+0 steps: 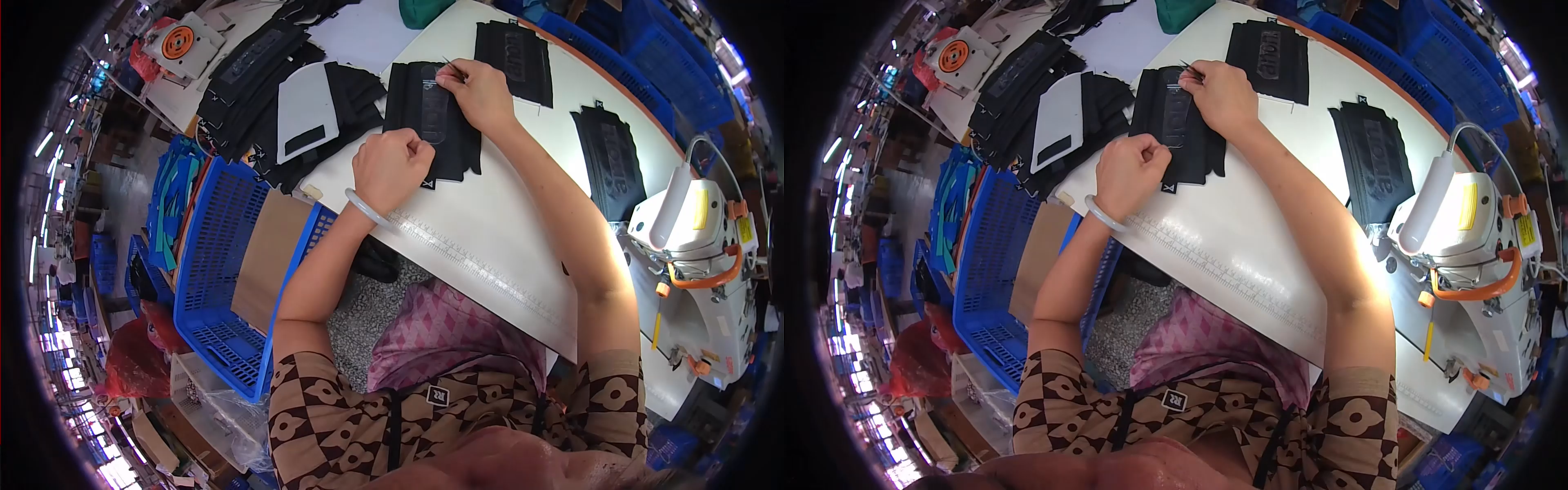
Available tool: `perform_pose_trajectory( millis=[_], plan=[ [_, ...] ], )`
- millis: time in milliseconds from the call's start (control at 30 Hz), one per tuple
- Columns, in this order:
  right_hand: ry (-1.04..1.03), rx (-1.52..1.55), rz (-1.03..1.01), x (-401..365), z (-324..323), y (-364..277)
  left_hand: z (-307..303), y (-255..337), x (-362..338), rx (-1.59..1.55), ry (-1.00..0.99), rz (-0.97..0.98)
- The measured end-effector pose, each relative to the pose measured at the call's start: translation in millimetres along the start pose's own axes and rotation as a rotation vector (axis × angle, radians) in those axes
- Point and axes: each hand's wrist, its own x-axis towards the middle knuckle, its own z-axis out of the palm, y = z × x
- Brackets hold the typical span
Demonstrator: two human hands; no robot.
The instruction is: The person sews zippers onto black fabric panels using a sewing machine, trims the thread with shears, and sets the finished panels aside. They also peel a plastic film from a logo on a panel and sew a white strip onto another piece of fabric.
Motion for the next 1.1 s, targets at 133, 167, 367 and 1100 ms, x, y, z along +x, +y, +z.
perform_pose_trajectory(
  millis=[133,167,367,1100],
  plan=[
    [-0.002,-0.083,-0.003,-1,9,5,5,-2,1,0.022,0.038,0.003],
    [-0.001,-0.118,0.005,-3,10,6,6,-3,1,0.023,0.036,0.000],
    [0.063,-0.192,-0.058,-17,16,2,-4,8,1,0.349,-0.078,0.001],
    [0.117,-0.133,-0.298,-30,16,14,-53,-4,-18,0.716,0.388,0.373]
  ],
)
